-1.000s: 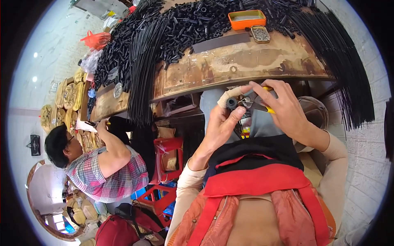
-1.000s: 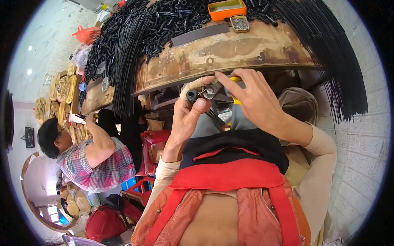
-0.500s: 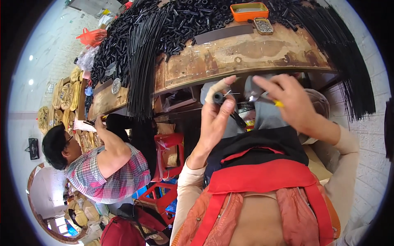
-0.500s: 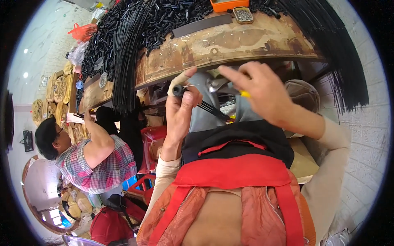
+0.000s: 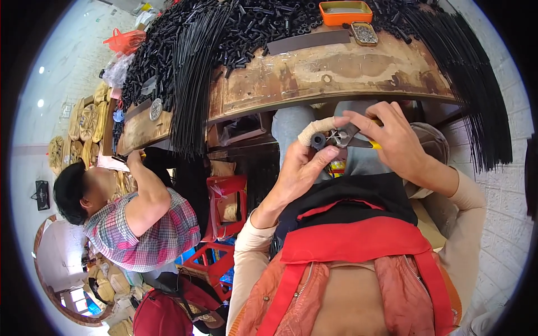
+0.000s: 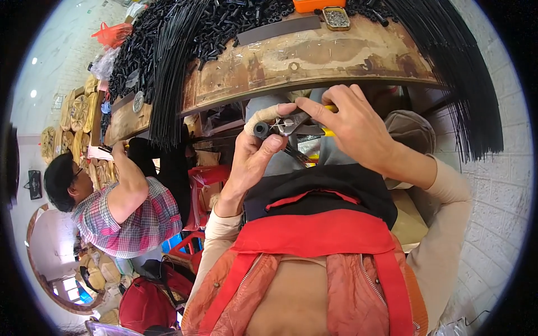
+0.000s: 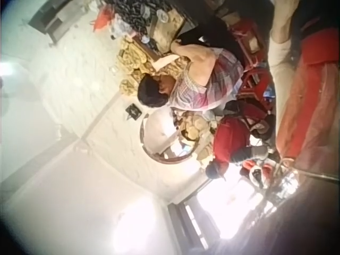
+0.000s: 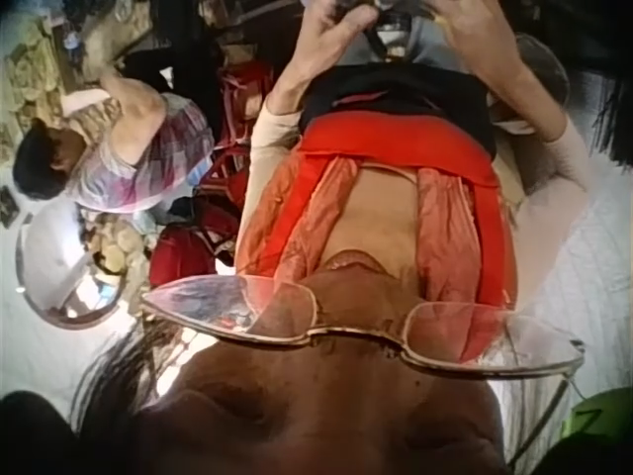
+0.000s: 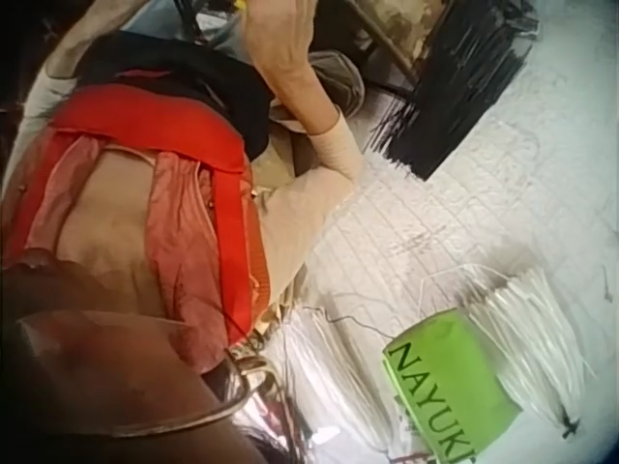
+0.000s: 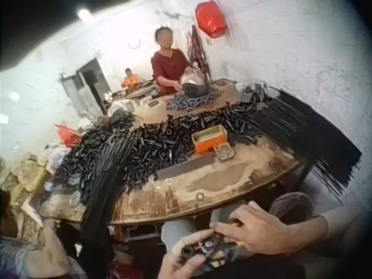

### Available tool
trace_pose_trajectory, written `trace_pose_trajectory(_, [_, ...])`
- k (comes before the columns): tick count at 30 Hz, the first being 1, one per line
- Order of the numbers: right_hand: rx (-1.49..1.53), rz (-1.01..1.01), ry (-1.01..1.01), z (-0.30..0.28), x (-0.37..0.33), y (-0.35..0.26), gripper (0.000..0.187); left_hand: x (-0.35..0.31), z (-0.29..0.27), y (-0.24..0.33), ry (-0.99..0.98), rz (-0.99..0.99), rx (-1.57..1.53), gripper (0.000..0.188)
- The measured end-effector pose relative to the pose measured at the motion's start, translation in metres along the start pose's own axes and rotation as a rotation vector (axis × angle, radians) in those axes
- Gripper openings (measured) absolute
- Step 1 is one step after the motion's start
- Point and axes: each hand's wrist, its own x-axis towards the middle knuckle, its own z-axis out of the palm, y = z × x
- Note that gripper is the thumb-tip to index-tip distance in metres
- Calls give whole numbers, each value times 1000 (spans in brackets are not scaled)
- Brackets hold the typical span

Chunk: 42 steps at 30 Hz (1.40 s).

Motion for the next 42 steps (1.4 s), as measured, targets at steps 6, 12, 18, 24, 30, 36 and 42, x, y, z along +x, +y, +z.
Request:
trace_pose_trajectory(6, [57, -56, 103, -1, 9, -4, 60, -2, 4, -2, 55, 5, -25, 45])
trace_pose_trajectory(12, [-72, -180, 29, -20, -2, 12, 45, 2, 6, -4, 40, 13, 74, 46])
trace_pose_trajectory(18, [1119, 626, -1015, -58, 4, -7, 59, -10, 0, -10, -156, -17, 168, 51])
trace_pose_trajectory(24, [219, -3, 49, -38, -19, -3, 45, 9, 11, 8, -30, -62, 98, 45])
trace_pose_trajectory(30, [1044, 497, -717, -62, -13, 4, 36, 8, -6, -1, -203, -32, 119, 41])
trace_pose_trajectory(36, [434, 182, -220, -42, -28, -2, 35, 15, 8, -1, -70, -25, 122, 49])
trace_pose_trajectory(42, [1062, 518, -669, -62, -8, 2, 32, 19, -11, -5, -156, -20, 123, 46])
